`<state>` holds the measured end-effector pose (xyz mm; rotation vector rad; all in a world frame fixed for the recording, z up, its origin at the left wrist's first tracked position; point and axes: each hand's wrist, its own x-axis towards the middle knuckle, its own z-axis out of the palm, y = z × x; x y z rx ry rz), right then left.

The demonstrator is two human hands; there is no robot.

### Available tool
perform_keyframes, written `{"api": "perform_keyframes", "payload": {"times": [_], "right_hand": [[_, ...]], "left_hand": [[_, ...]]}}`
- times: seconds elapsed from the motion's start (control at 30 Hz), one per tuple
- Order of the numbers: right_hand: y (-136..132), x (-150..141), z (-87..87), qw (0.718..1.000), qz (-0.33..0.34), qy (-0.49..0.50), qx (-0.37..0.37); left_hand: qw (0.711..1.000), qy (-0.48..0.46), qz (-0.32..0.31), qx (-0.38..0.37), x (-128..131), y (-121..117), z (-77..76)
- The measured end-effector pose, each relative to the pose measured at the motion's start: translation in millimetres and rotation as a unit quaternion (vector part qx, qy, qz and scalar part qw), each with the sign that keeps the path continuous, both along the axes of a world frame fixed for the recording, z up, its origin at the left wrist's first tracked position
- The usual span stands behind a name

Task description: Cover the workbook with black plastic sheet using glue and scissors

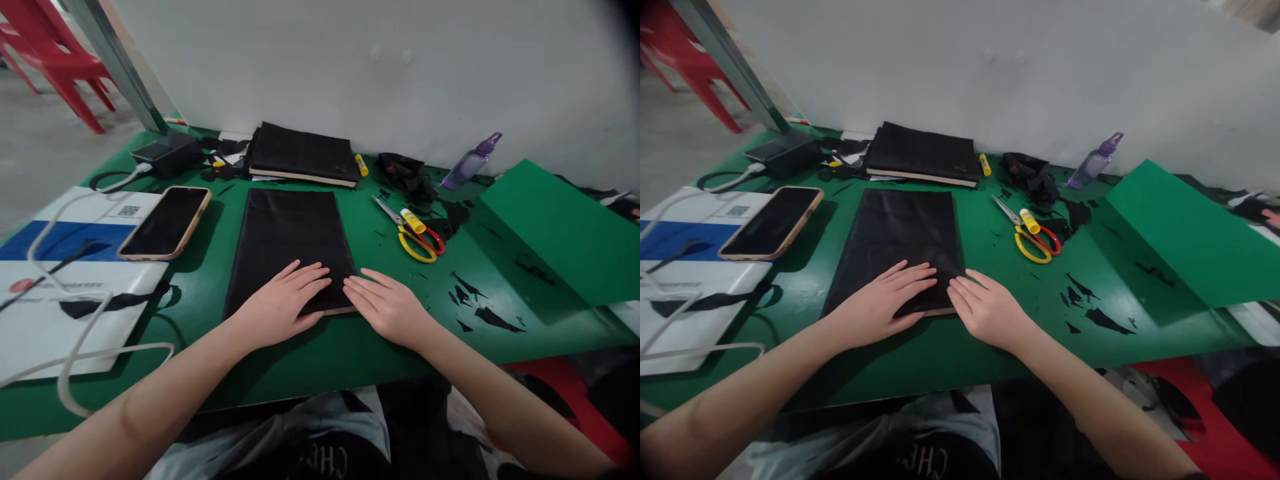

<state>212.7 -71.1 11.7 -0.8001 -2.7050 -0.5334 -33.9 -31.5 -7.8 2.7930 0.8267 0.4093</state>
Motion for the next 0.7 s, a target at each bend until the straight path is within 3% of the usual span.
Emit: {"api": "perform_keyframes", "payload": {"times": [0.3,0.57,0.7], "right_hand": [[-2,2,-2.0,0.997,0.017,-0.003,0.081],[4,16,-5.0,0.997,0.051,0.003,0.053],[9,27,-8.6,0.998,-0.012,0.063,0.010]], "left_hand": [[0.999,-0.011,-0.015,0.026,1,-3,-0.8],[0.997,0.010,-0.051,0.060,5,-6,-1.3],[0.997,0.022,-0.057,0.056,6,-5,-3.3]]}}
